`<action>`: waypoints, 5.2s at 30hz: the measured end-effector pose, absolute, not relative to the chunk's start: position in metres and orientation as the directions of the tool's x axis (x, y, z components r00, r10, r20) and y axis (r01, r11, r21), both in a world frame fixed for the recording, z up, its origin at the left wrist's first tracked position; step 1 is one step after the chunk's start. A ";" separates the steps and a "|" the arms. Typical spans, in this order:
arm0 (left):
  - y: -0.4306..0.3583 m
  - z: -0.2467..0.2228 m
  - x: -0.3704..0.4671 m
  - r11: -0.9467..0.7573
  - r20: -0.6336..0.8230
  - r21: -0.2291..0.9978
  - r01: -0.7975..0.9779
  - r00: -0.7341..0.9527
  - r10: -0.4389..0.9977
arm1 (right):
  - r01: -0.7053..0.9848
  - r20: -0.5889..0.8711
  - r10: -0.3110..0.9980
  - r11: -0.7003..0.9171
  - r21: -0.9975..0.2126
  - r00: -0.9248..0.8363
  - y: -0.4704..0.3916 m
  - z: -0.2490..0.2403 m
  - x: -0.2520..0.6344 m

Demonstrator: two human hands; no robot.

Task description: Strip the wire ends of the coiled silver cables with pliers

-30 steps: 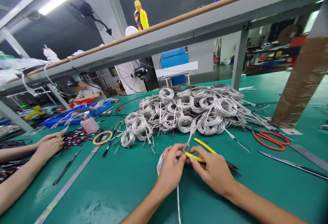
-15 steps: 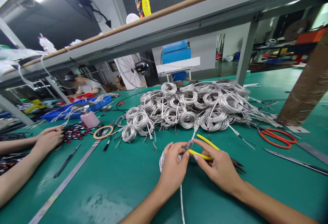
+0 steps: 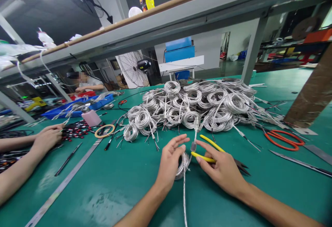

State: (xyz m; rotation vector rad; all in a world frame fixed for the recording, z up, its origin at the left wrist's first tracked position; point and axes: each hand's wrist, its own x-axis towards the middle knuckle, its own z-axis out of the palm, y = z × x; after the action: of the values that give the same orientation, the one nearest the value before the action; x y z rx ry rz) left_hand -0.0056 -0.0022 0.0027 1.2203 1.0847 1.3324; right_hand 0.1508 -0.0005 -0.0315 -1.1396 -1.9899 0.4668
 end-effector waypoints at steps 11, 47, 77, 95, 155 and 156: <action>0.006 -0.001 -0.014 -0.097 0.016 0.900 -0.424 -0.190 0.982 | 0.565 0.446 0.844 0.533 -0.629 -0.299 0.001 -0.030 0.150; -0.001 0.003 -0.009 -0.122 0.038 0.930 -0.346 -0.240 0.970 | 0.577 0.440 0.848 0.526 -0.625 -0.296 0.001 -0.029 0.150; -0.002 0.004 -0.004 -0.166 0.121 0.966 -0.198 -0.221 0.968 | 0.688 0.334 0.896 0.439 -0.578 -0.292 0.004 -0.031 0.148; -0.004 0.002 -0.002 -0.180 0.151 0.974 -0.136 -0.200 0.968 | 0.660 0.338 0.896 0.441 -0.608 -0.287 0.005 -0.030 0.148; -0.017 -0.007 0.004 -0.401 0.407 0.625 0.670 0.160 0.900 | 0.535 0.397 0.897 0.435 -0.724 -0.193 0.002 -0.027 0.150; -0.017 -0.006 0.004 -0.401 0.398 0.622 0.673 0.169 0.902 | 0.532 0.392 0.899 0.433 -0.727 -0.196 0.002 -0.026 0.150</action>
State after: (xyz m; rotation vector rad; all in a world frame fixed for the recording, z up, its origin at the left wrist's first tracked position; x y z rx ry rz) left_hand 0.0041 -0.0169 -0.0063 2.1482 1.5070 1.0706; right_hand 0.1502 0.0017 -0.0262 -1.2167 -1.8637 0.5622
